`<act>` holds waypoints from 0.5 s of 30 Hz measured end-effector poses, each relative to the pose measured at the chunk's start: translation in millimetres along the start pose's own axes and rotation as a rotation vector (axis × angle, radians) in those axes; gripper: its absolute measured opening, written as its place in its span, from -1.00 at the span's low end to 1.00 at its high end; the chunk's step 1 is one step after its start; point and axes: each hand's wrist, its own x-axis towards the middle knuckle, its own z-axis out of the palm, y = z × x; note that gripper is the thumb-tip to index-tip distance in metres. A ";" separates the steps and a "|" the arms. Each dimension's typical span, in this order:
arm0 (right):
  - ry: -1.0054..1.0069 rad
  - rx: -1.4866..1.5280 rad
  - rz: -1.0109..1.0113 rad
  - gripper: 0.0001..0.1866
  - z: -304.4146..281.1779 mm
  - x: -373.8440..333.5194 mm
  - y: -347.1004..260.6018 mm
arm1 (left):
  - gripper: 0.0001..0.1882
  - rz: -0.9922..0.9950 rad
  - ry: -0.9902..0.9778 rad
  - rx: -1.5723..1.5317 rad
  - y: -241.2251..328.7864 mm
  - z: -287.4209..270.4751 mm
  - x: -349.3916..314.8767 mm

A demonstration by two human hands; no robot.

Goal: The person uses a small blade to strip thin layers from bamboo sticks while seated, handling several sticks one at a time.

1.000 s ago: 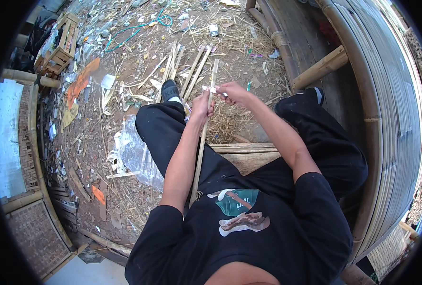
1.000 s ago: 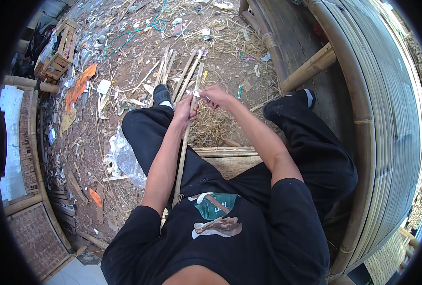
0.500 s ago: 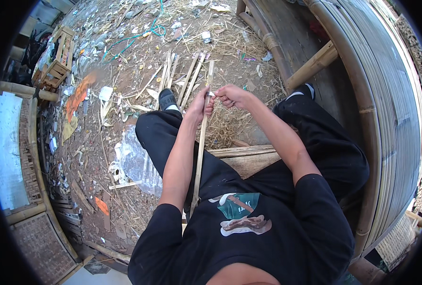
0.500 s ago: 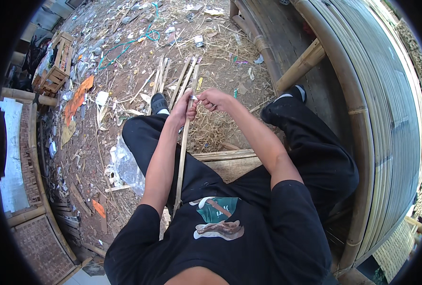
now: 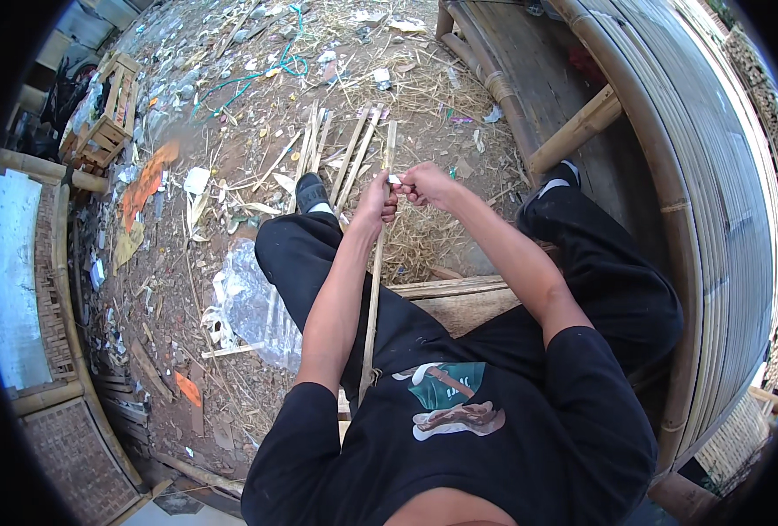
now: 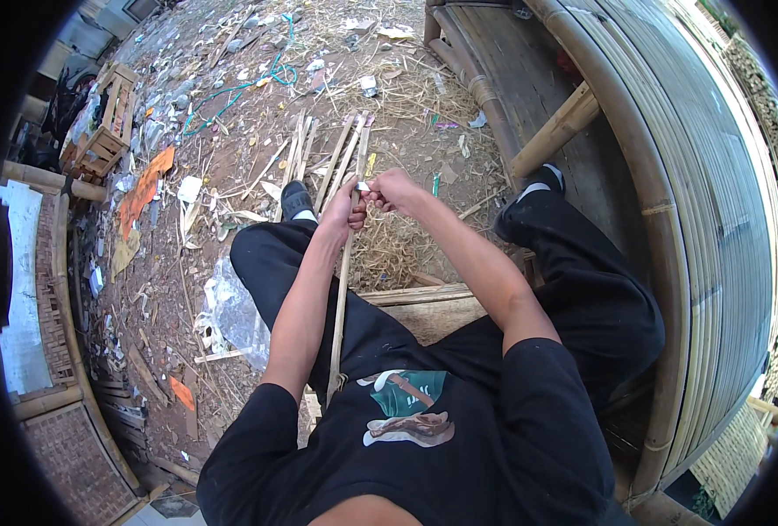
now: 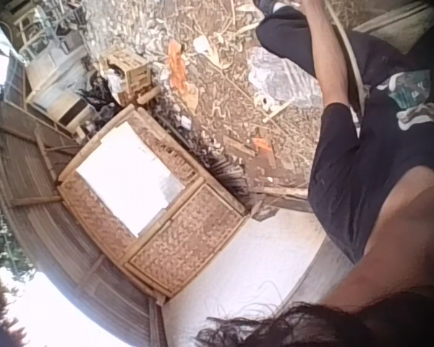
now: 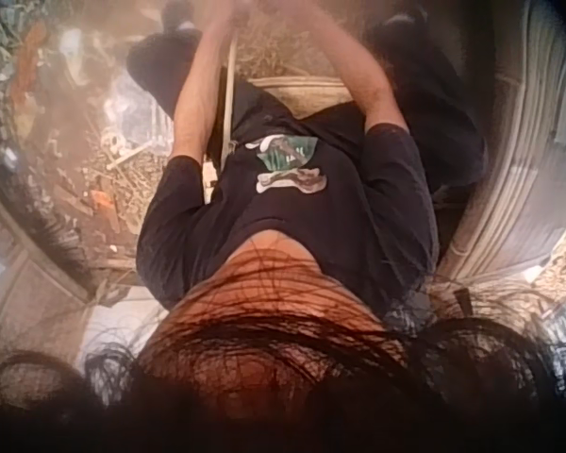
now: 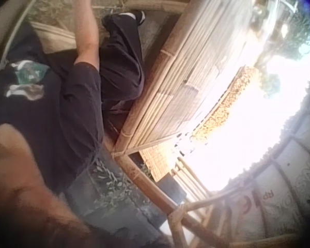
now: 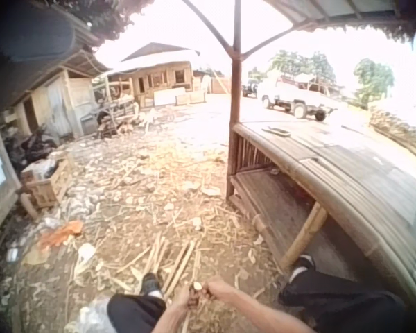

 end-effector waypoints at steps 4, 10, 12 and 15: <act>0.040 -0.033 -0.005 -0.80 5.6 -0.1 -2.5 | -0.58 0.032 0.018 -0.008 -3.2 -2.9 2.1; 0.154 -0.242 -0.153 -0.76 10.5 3.7 0.6 | -0.58 0.053 0.082 0.003 -3.4 -3.7 1.2; 0.339 -0.557 -0.305 -0.77 10.9 6.1 3.9 | -0.57 0.062 0.082 -0.009 -1.3 -3.5 1.2; 0.530 -0.789 -0.602 -0.78 15.4 6.8 10.6 | -0.55 0.080 0.072 -0.022 -1.7 -5.5 2.9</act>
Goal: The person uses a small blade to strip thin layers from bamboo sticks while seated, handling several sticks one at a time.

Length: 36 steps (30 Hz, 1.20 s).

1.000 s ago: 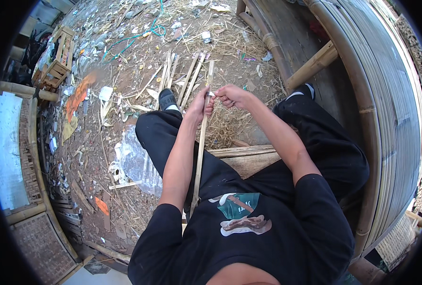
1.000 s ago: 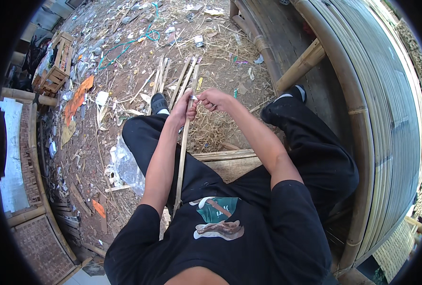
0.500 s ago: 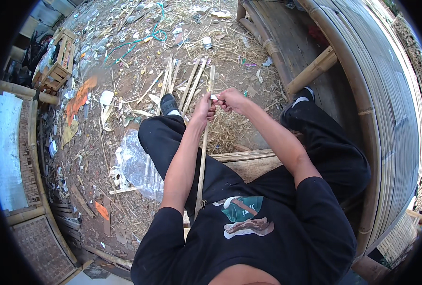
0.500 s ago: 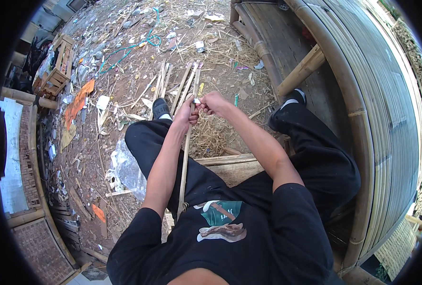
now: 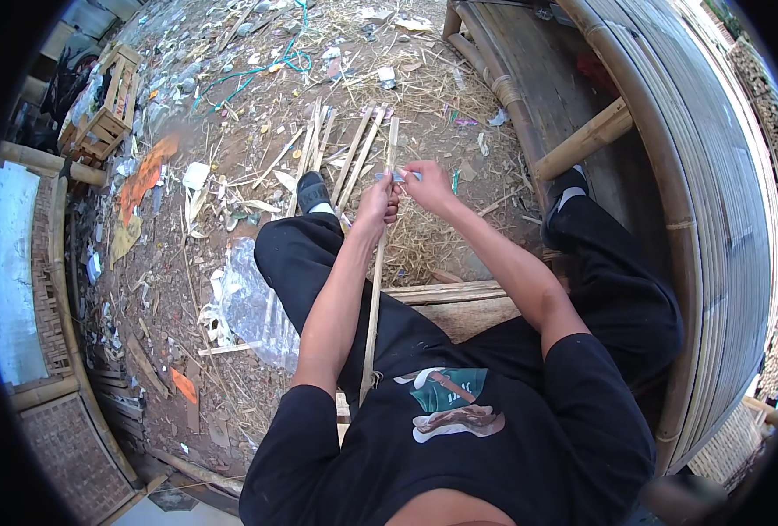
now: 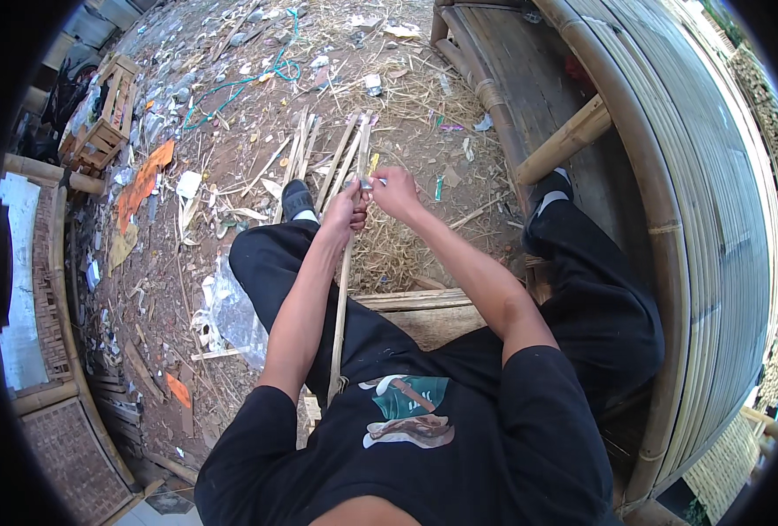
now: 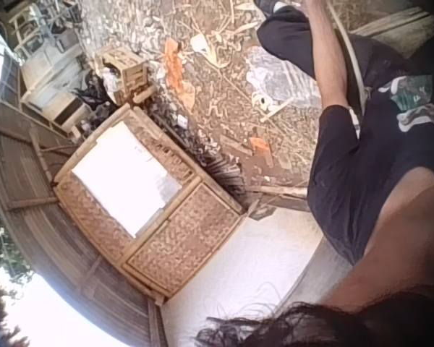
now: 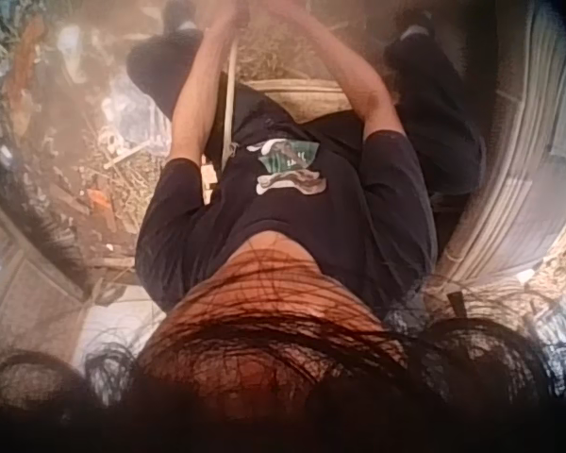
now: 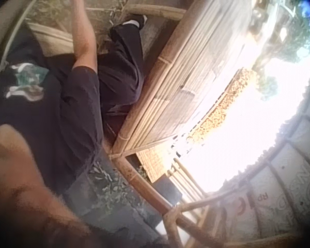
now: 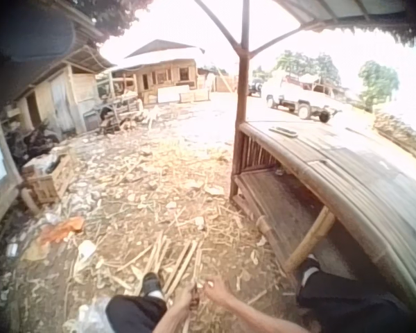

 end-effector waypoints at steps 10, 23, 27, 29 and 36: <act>-0.201 0.138 0.342 -0.83 -8.8 20.7 5.4 | -0.55 -0.005 -0.010 0.009 0.3 1.5 2.5; 0.020 0.049 0.090 -0.83 0.2 7.2 -4.2 | -0.47 -0.001 0.059 -0.003 3.2 7.6 -3.3; -0.144 0.276 0.276 -0.83 -1.4 16.3 -0.7 | -0.53 0.000 0.022 -0.021 -6.5 -3.1 6.0; -0.337 0.723 0.613 -0.79 -3.8 27.2 22.0 | -0.54 0.006 0.018 0.009 -8.7 3.4 4.6; -0.061 0.146 0.329 -0.81 0.1 20.0 8.1 | -0.51 0.054 0.027 0.041 -8.7 5.1 5.7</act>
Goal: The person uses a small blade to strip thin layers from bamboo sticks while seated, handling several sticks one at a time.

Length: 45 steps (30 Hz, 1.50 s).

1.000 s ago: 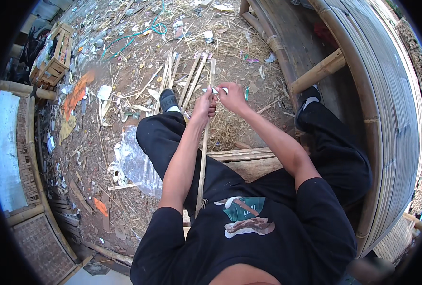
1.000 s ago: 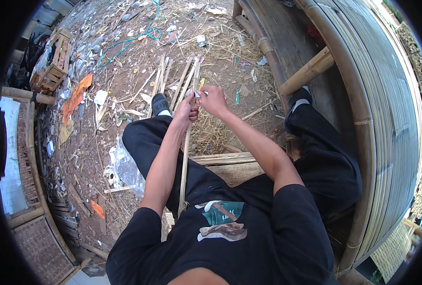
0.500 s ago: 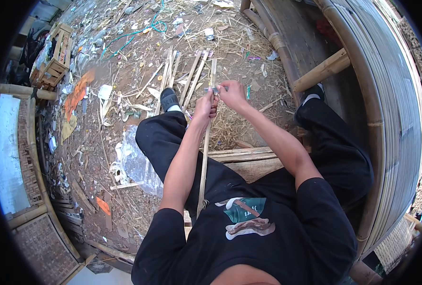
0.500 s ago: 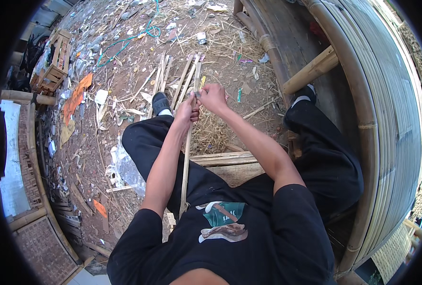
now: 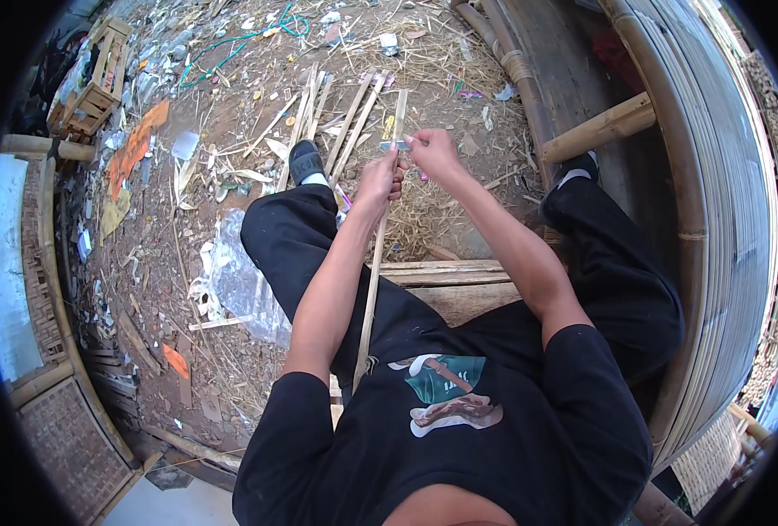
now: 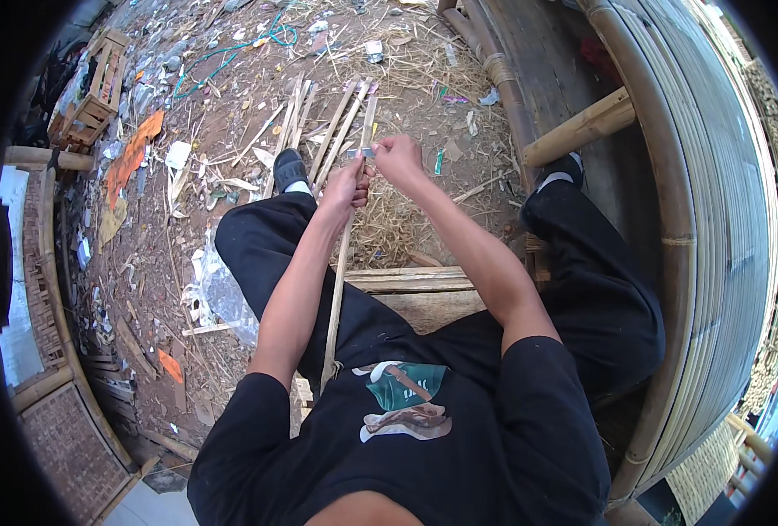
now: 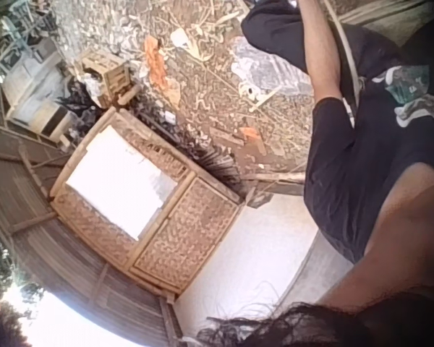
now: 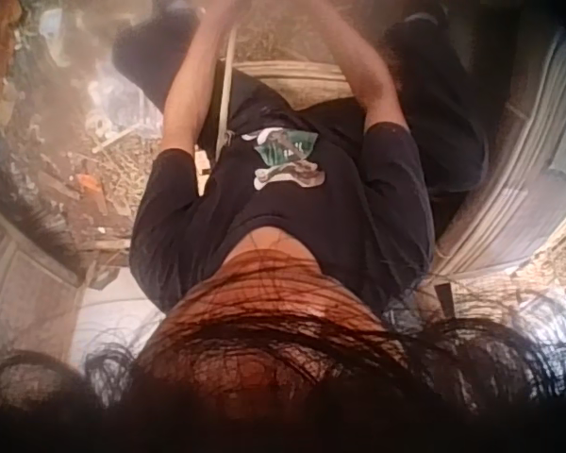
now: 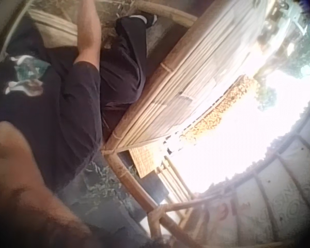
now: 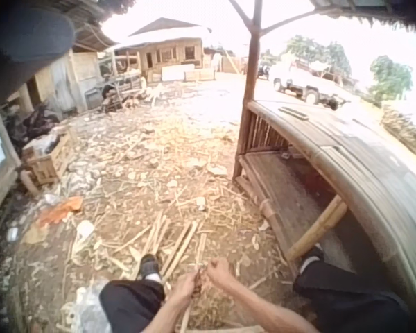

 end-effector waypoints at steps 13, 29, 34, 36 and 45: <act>-0.225 0.425 0.300 -0.79 -5.3 17.4 12.4 | -0.57 -0.017 -0.001 -0.056 -3.3 4.7 -1.7; 0.091 -0.169 -0.430 -0.80 -8.3 -14.4 -21.2 | -0.54 0.007 -0.005 -0.119 3.9 5.7 -7.1; -0.157 -0.334 -0.271 -0.75 -25.2 4.6 -22.1 | -0.56 -0.019 0.005 -0.119 6.6 5.4 -8.7; -0.312 -0.308 -0.149 -0.73 -35.8 15.5 -17.8 | -0.56 -0.003 -0.042 -0.129 6.3 6.1 -6.3; -0.879 0.188 0.137 -0.82 -61.0 27.4 -19.7 | -0.36 -0.056 -0.111 -0.140 14.4 17.1 -10.7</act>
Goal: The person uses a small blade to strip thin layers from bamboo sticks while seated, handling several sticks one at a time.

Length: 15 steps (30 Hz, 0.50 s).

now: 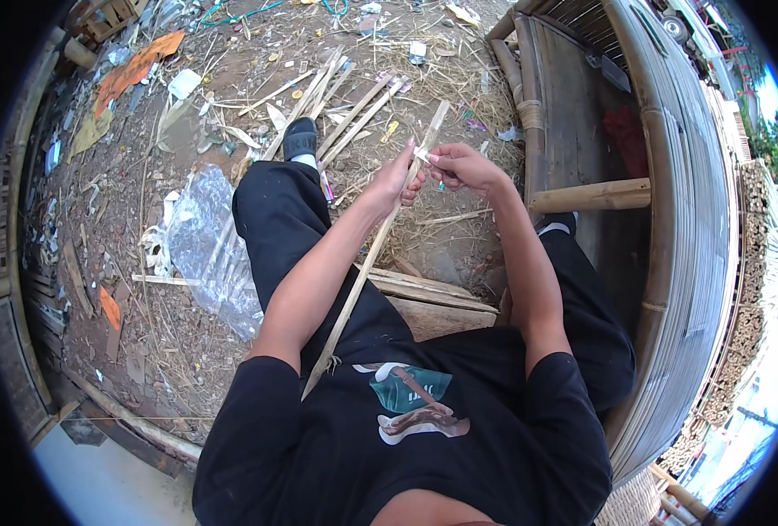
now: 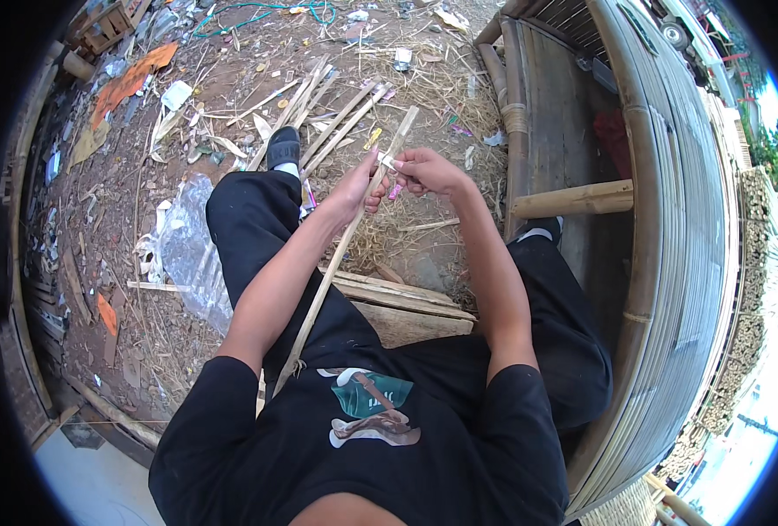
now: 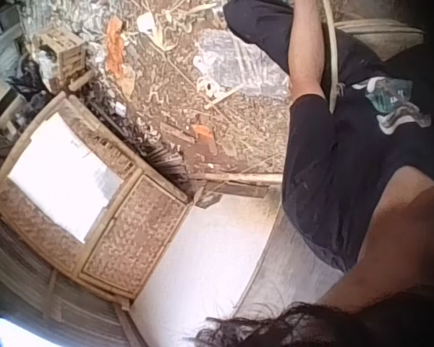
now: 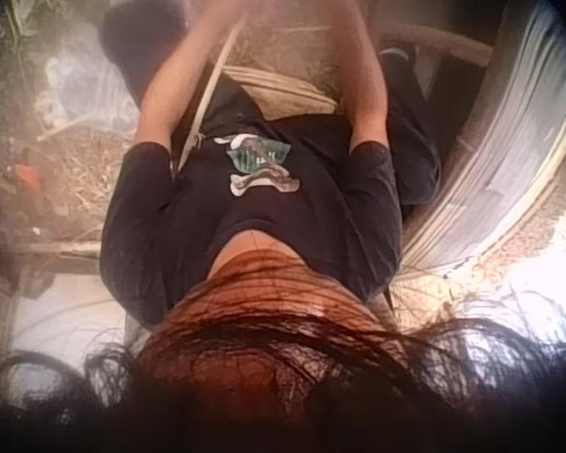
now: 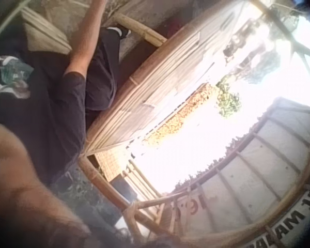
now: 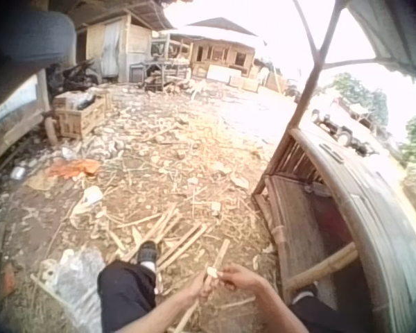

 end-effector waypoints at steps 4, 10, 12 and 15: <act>-0.050 0.063 0.094 -0.84 -6.1 -3.7 -12.5 | -0.33 -0.069 -0.083 -0.060 -0.5 -4.3 5.8; -0.113 0.086 0.222 -0.81 -20.1 -6.6 -28.7 | -0.30 -0.057 -0.179 -0.150 3.5 3.0 0.9; -0.030 -0.077 0.178 -0.77 -18.5 -13.9 -33.1 | -0.29 -0.060 -0.208 -0.136 6.4 7.3 0.3; -0.043 -0.052 0.191 -0.74 -16.4 -29.7 -45.3 | -0.30 -0.055 -0.249 -0.155 10.5 13.9 -6.6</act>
